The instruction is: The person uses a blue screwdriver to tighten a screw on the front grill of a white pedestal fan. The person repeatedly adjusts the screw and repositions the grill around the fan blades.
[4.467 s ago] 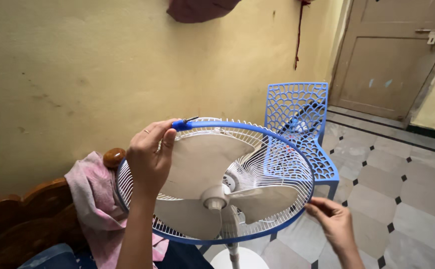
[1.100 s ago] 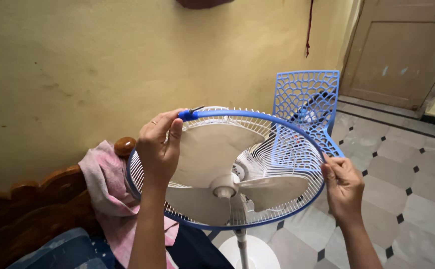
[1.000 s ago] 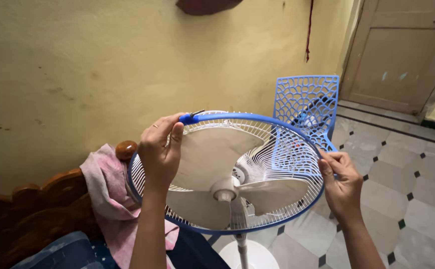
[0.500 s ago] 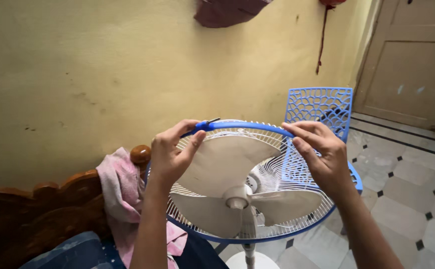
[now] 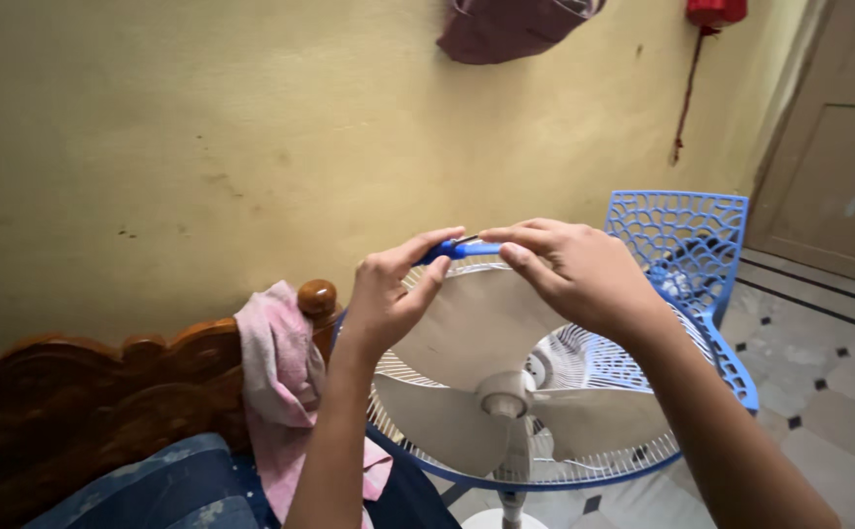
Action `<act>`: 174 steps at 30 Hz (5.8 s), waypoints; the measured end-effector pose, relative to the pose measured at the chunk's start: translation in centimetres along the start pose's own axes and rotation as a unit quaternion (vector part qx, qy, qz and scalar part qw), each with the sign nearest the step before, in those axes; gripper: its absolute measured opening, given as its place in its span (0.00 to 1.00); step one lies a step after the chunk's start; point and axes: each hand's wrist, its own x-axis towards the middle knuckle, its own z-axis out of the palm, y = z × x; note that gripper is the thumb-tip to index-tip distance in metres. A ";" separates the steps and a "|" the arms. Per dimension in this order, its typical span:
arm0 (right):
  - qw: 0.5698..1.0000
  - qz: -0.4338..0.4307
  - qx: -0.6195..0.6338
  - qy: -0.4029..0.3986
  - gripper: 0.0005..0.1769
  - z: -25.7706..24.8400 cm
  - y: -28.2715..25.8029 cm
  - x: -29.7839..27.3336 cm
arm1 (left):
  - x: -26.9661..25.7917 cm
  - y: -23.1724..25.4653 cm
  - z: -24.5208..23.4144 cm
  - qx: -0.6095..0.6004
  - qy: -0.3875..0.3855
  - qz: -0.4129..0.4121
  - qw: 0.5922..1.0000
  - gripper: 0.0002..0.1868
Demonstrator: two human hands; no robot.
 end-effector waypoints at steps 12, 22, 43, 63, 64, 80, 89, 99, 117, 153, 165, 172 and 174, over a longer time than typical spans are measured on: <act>0.997 -0.012 -0.074 0.026 0.21 2.3 -3.0 2.2 | -0.4 -2.3 -0.3 -0.090 0.010 -0.120 0.989 0.30; 0.991 0.099 -0.083 -0.037 0.22 1.5 -1.0 3.1 | -6.2 -8.0 -4.2 -0.042 0.082 -0.155 0.984 0.10; 0.988 0.117 -0.101 -0.022 0.24 2.2 0.8 1.9 | -18.2 -16.8 -1.5 -0.030 0.218 -0.215 0.952 0.12; 0.987 0.126 -0.098 -0.014 0.25 2.1 0.7 1.4 | -23.2 -20.8 1.2 -0.179 0.205 -0.294 0.916 0.13; 0.987 0.127 -0.095 -0.014 0.26 2.1 0.7 1.4 | -23.4 -20.9 1.3 -0.207 0.207 -0.308 0.905 0.13; 0.993 0.115 0.025 -0.003 0.22 0.9 2.1 0.7 | -23.6 -18.3 2.3 -0.229 0.275 -0.270 0.894 0.15; 0.988 0.116 -0.098 -0.002 0.22 1.6 0.7 0.8 | -23.5 -17.3 1.4 -0.110 0.234 -0.308 0.915 0.12; 0.989 0.113 -0.091 0.004 0.22 1.8 0.5 0.7 | -26.4 -20.1 3.1 -0.140 0.222 -0.333 0.906 0.12; 0.992 0.095 -0.077 0.023 0.20 1.5 1.3 0.2 | -29.6 -21.2 7.9 -0.258 0.188 -0.396 0.861 0.07; 0.997 0.028 0.075 0.011 0.19 0.8 3.7 -0.1 | -32.6 -15.8 20.8 -0.309 0.144 -0.488 0.803 0.19; 0.995 0.012 0.093 0.022 0.19 1.0 4.3 0.0 | -31.8 -15.2 20.6 -0.319 0.168 -0.505 0.784 0.18; 0.996 0.015 0.085 0.009 0.19 0.7 4.1 -0.2 | -33.0 -18.0 19.6 -0.038 0.053 -0.545 0.836 0.12; 0.995 0.051 0.089 0.011 0.19 0.7 3.9 -0.3 | -32.9 -18.4 18.6 -0.072 0.151 -0.478 0.862 0.16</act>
